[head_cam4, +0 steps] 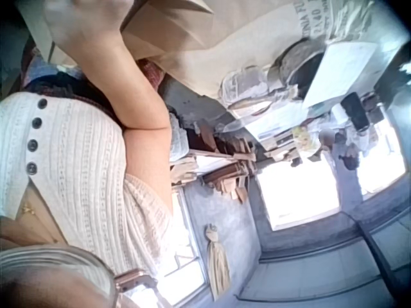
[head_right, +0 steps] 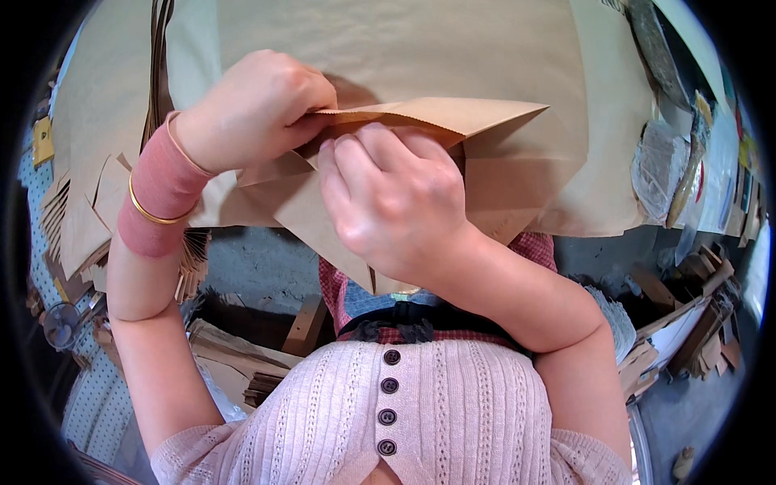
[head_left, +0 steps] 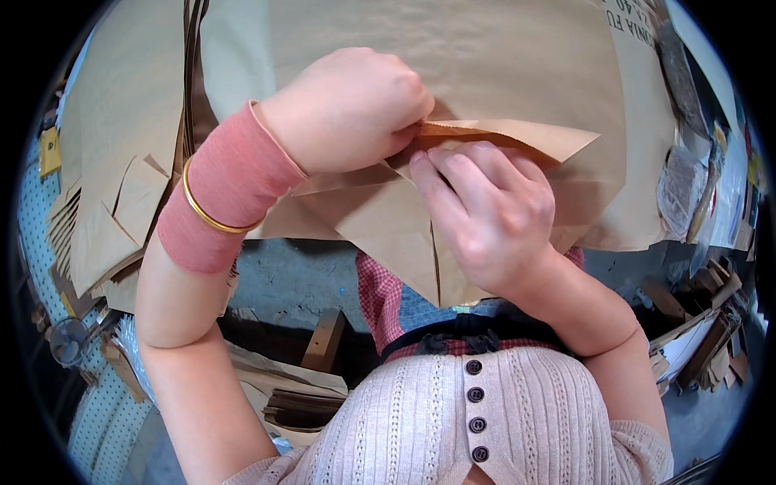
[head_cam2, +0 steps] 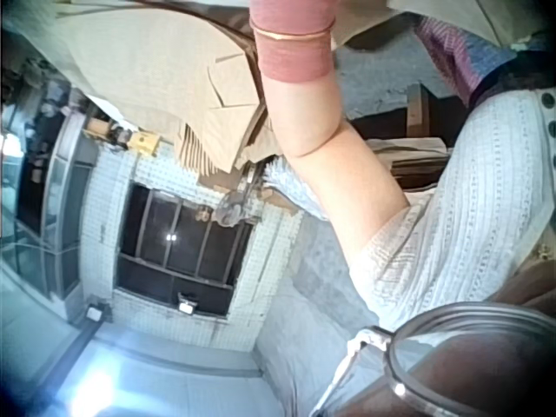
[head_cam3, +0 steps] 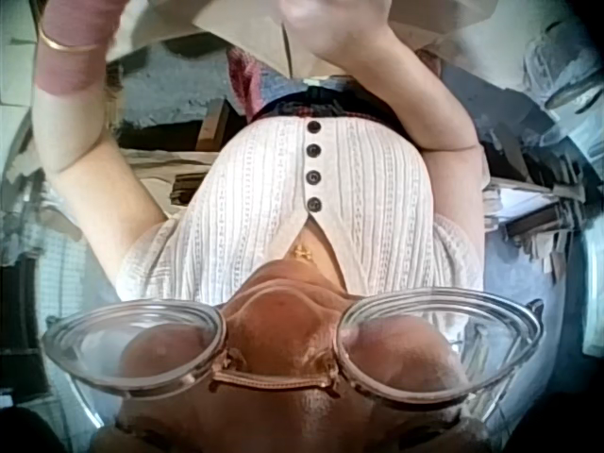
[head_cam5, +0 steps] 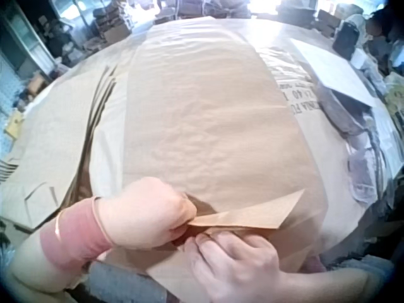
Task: The person assembles brown paper envelopes by hand. They apply glue to the flaps using a brush, fold the paper to form the envelope shape, and press the seams to secure them. The process is repeated for multiple envelopes.
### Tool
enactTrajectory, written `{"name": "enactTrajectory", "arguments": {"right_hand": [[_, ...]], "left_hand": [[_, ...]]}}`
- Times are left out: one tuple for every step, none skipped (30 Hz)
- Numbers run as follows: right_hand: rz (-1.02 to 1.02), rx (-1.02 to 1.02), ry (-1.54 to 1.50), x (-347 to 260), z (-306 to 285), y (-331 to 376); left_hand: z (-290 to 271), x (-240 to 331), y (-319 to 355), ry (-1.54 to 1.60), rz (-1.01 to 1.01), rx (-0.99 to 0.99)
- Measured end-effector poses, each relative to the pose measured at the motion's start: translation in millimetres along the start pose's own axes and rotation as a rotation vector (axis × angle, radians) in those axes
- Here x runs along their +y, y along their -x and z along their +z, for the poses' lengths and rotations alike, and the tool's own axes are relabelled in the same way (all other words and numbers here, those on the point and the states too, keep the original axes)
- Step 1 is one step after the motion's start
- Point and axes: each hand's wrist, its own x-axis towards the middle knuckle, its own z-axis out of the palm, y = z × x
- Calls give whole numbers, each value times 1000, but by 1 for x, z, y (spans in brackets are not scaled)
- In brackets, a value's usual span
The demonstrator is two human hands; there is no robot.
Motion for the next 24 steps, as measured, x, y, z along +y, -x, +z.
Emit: {"name": "enactTrajectory", "arguments": {"right_hand": [[-1,2,9,0,0,0],[-4,-3,16,-1,0,1],[1,-22,14,-2,-1,1],[5,-41,13,-3,-2,1],[19,-73,8,-3,-6,1],[33,-106,2,-3,-8,1],[32,-110,-1,-3,-9,1],[31,-114,-5,-3,-9,2],[30,-118,-10,-3,-9,2],[38,-125,-15,-2,-10,2],[43,-131,-25,-2,-12,1],[47,-137,-35,-2,-12,0],[36,-107,-32,-2,-9,1],[28,-78,-22,-2,-6,1],[19,-50,-14,-1,-4,1],[34,-98,-8,-2,-7,1],[50,-147,-3,-3,-11,0],[66,-196,2,-4,-13,0],[48,-146,6,-3,-10,1],[30,-95,8,-2,-4,2],[20,-79,8,-2,-3,3],[11,-62,8,-2,-2,3],[9,-83,6,-3,-4,2],[7,-89,3,-3,-4,2]], "left_hand": [[0,-4,-1,42,0,-15],[-1,-5,-1,68,-15,-38],[-2,-6,-2,94,-30,-60],[-3,-6,-2,121,-46,-83],[-4,-6,-3,130,-47,-87],[-4,-7,-4,140,-49,-91],[-4,-7,-4,149,-52,-94],[-7,-5,-6,150,-66,-117],[-11,-2,-7,150,-80,-139],[-12,0,-7,151,-95,-162],[-12,1,-6,148,-94,-148],[-10,1,-5,145,-93,-133],[-9,1,-3,141,-93,-119],[-8,2,-3,116,-78,-118],[-7,2,-3,91,-63,-117],[-6,3,-3,65,-48,-116],[-6,4,-3,40,-35,-110],[-5,5,-3,14,-21,-105],[-5,5,-3,-11,-6,-99],[-4,6,-2,-14,-8,-75],[-3,6,0,-17,-8,-50],[-1,6,1,-19,-8,-26],[0,4,2,2,-13,-23],[2,1,3,23,-18,-20]]}}
